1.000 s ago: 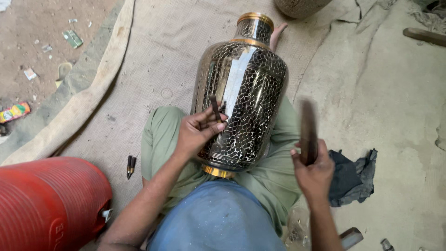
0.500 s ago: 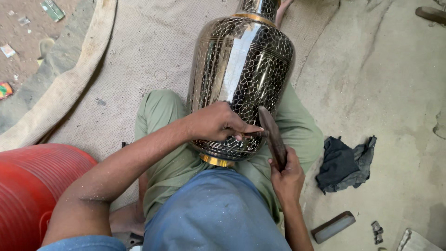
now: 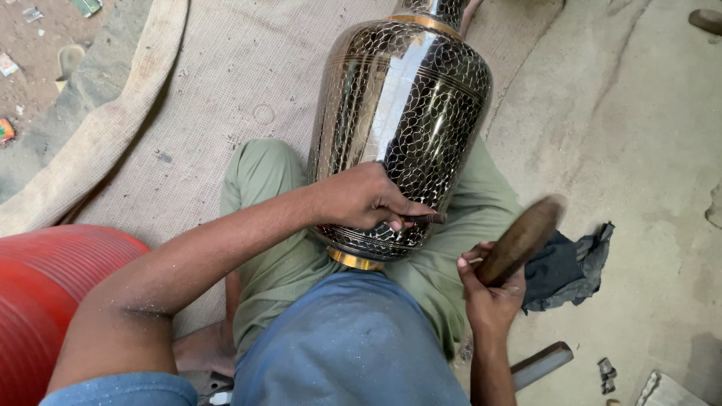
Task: The person sits on the floor and uses a hammer and chisel to engrave a decorative pattern onto a large metal vase. The person holds the chisel against the vase surface and strikes it repeatedly with the hammer to create indentations.
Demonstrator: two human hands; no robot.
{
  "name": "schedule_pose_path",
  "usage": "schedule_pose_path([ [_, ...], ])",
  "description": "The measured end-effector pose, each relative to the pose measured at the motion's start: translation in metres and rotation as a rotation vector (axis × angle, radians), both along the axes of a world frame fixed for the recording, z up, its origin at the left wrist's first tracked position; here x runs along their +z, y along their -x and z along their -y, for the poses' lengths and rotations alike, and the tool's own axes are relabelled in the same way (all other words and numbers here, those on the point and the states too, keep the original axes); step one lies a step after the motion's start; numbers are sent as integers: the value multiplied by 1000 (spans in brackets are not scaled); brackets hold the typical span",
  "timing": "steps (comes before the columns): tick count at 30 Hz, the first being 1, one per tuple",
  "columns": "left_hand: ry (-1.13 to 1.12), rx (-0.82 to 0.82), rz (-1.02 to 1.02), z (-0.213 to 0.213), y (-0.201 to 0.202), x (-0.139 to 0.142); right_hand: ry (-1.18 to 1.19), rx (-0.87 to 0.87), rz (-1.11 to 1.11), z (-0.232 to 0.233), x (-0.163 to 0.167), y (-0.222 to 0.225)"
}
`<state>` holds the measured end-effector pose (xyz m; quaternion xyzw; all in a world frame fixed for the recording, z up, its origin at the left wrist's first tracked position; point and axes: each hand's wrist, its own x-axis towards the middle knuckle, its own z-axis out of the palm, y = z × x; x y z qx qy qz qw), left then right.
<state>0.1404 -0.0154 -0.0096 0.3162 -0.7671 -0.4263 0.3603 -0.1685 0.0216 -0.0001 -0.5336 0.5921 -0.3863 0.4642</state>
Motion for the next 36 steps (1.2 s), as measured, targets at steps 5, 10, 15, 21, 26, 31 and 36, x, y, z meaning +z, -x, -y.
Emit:
schedule_pose_path([
  [5, -20, -29, -21, 3, -2, -1, 81, 18, -206, -2, 3, -4],
  [10, -7, -29, -3, 4, -2, -4, 95, 20, -425, -6, 3, -6],
  [15, -15, -25, 18, 5, -3, -5, 78, 12, -414, -10, 2, -9],
  [21, -5, -21, 2, 5, -4, -5, 46, 5, -343, -10, 1, -8],
  [26, -20, -28, 29, 6, -4, -8, -10, -31, -248, -13, -1, -6],
  [31, -18, -39, -9, 6, -4, -11, 76, 28, -183, -14, -3, -7],
  [36, -2, -49, 19, 7, -4, -13, 75, -2, -122, -16, -7, -10],
])
